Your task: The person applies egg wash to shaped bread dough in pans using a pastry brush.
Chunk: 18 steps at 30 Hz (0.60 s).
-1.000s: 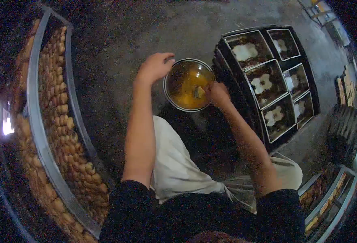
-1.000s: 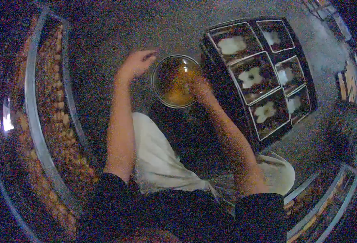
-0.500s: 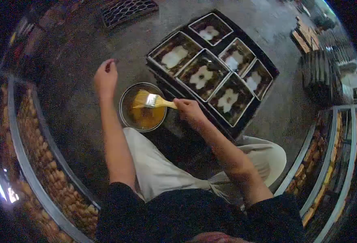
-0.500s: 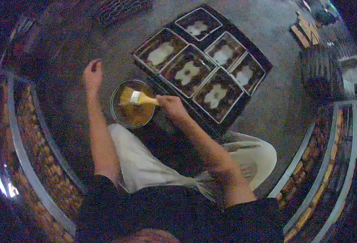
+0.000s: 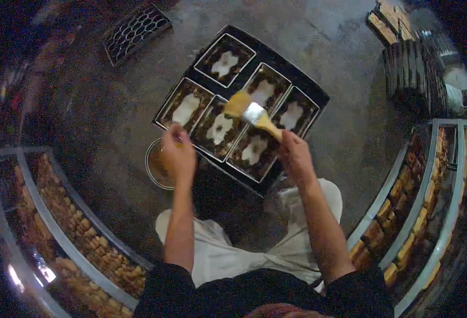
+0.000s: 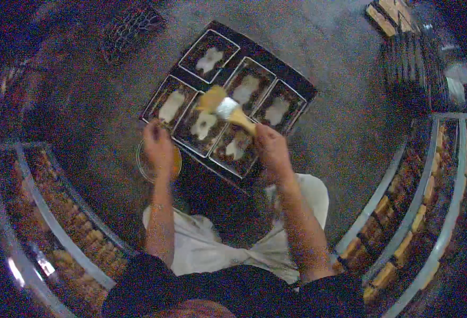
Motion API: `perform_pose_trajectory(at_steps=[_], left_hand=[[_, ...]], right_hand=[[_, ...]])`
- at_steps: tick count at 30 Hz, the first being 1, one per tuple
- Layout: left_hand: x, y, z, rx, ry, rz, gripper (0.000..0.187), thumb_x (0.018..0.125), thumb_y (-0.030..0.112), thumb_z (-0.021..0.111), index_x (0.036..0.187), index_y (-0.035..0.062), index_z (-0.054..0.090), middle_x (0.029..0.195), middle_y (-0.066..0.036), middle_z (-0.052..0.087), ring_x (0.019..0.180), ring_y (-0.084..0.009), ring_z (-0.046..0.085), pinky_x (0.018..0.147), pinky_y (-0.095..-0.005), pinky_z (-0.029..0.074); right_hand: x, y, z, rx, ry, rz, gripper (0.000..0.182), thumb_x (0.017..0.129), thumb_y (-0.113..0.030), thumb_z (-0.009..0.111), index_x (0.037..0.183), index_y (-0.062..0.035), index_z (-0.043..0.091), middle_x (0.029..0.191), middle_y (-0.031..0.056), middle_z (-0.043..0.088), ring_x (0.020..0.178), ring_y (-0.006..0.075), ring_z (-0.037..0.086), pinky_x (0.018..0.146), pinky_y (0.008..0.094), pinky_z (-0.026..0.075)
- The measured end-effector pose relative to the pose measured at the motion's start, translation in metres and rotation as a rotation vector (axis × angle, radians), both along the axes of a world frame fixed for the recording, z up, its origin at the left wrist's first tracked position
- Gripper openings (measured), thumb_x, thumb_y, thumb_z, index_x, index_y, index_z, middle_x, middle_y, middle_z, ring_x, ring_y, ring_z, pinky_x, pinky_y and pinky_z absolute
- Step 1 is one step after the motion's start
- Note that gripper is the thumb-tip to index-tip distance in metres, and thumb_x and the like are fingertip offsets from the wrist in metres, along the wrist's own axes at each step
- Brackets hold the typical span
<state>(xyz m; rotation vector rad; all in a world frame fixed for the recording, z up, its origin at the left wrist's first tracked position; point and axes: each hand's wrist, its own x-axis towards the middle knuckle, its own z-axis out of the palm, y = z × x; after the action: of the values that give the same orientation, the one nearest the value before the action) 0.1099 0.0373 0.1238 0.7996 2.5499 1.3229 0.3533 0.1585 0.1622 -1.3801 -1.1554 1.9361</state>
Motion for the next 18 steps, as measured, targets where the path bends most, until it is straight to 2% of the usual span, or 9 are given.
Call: perform_pose_trajectory(at_steps=[2, 4, 6, 9, 10, 11, 14, 15, 18], left_hand=[[0.046, 0.009, 0.002, 0.026, 0.033, -0.221, 0.029, 0.077, 0.007, 0.056, 0.105, 0.0, 0.053, 0.098, -0.017, 0.056, 0.095, -0.0328, 0.053, 0.086, -0.0401, 0.04], [0.089, 0.014, 0.019, -0.071, -0.053, -0.353, 0.036, 0.074, 0.006, 0.056, 0.109, 0.0012, 0.051, 0.098, -0.017, 0.054, 0.097, -0.0346, 0.05, 0.087, -0.042, 0.038], [0.124, 0.011, 0.042, -0.142, -0.045, -0.476, 0.041, 0.074, 0.008, 0.057, 0.114, 0.0019, 0.048, 0.106, -0.018, 0.051, 0.103, -0.036, 0.046, 0.089, -0.0421, 0.037], [0.161, 0.006, 0.061, -0.371, -0.119, -0.512, 0.046, 0.074, 0.009, 0.057, 0.118, 0.0026, 0.045, 0.114, -0.018, 0.046, 0.108, -0.036, 0.042, 0.091, -0.0441, 0.034], [0.164, 0.01, 0.065, -0.37, -0.097, -0.463, 0.046, 0.074, 0.01, 0.058, 0.118, 0.0026, 0.045, 0.116, -0.017, 0.044, 0.109, -0.036, 0.041, 0.092, -0.0445, 0.033], [0.17, 0.011, 0.066, -0.377, -0.082, -0.414, 0.047, 0.074, 0.01, 0.058, 0.118, 0.0026, 0.044, 0.117, -0.017, 0.042, 0.11, -0.036, 0.039, 0.093, -0.0449, 0.032], [0.18, 0.03, 0.057, -0.512, -0.045, -0.194, 0.049, 0.074, 0.012, 0.059, 0.12, 0.0038, 0.044, 0.121, -0.016, 0.038, 0.111, -0.035, 0.037, 0.094, -0.0479, 0.029], [0.182, 0.031, 0.047, -0.521, -0.003, -0.13, 0.05, 0.074, 0.012, 0.06, 0.121, 0.0042, 0.044, 0.121, -0.016, 0.038, 0.111, -0.0348, 0.037, 0.094, -0.0483, 0.028], [0.192, 0.061, 0.033, -0.595, 0.038, -0.089, 0.051, 0.075, 0.017, 0.062, 0.123, 0.0069, 0.044, 0.122, -0.013, 0.04, 0.116, -0.0332, 0.034, 0.095, -0.0491, 0.025]], right_hand=[[0.023, 0.018, 0.031, 0.036, -0.212, -0.059, 0.029, 0.086, -0.031, 0.057, 0.098, -0.005, 0.064, 0.067, -0.0042, 0.053, 0.054, 0.0044, 0.042, 0.048, 0.0209, 0.035], [0.043, 0.033, 0.056, 0.131, -0.386, -0.064, 0.027, 0.085, -0.027, 0.059, 0.097, -0.0036, 0.064, 0.072, -0.0039, 0.055, 0.056, 0.004, 0.041, 0.05, 0.0207, 0.035], [0.067, 0.044, 0.062, 0.284, -0.518, -0.01, 0.025, 0.084, -0.024, 0.06, 0.095, -0.0021, 0.065, 0.074, -0.0033, 0.057, 0.059, 0.0046, 0.044, 0.054, 0.0212, 0.037], [0.076, 0.057, 0.077, 0.421, -0.725, 0.101, 0.026, 0.083, -0.022, 0.06, 0.097, -0.0008, 0.064, 0.073, 0.0044, 0.061, 0.063, 0.0107, 0.052, 0.059, 0.0268, 0.042], [0.075, 0.065, 0.076, 0.478, -0.793, 0.152, 0.026, 0.084, -0.022, 0.06, 0.098, -0.001, 0.063, 0.072, 0.0065, 0.061, 0.064, 0.012, 0.053, 0.06, 0.0281, 0.043], [0.076, 0.075, 0.069, 0.505, -0.816, 0.209, 0.023, 0.084, -0.02, 0.058, 0.096, -0.0012, 0.063, 0.072, 0.0151, 0.061, 0.065, 0.0199, 0.06, 0.061, 0.0322, 0.045], [0.067, 0.109, 0.037, 0.67, -0.919, 0.441, 0.02, 0.083, -0.02, 0.058, 0.092, -0.0017, 0.063, 0.072, 0.0183, 0.061, 0.065, 0.0289, 0.061, 0.059, 0.0334, 0.046], [0.064, 0.117, 0.027, 0.605, -0.823, 0.443, 0.019, 0.082, -0.02, 0.059, 0.09, -0.0039, 0.063, 0.073, 0.0195, 0.06, 0.067, 0.0353, 0.06, 0.058, 0.0365, 0.046], [0.065, 0.129, -0.018, 0.683, -0.794, 0.579, 0.02, 0.082, -0.022, 0.059, 0.093, -0.0068, 0.064, 0.072, 0.0183, 0.06, 0.067, 0.0354, 0.059, 0.059, 0.0383, 0.047]])
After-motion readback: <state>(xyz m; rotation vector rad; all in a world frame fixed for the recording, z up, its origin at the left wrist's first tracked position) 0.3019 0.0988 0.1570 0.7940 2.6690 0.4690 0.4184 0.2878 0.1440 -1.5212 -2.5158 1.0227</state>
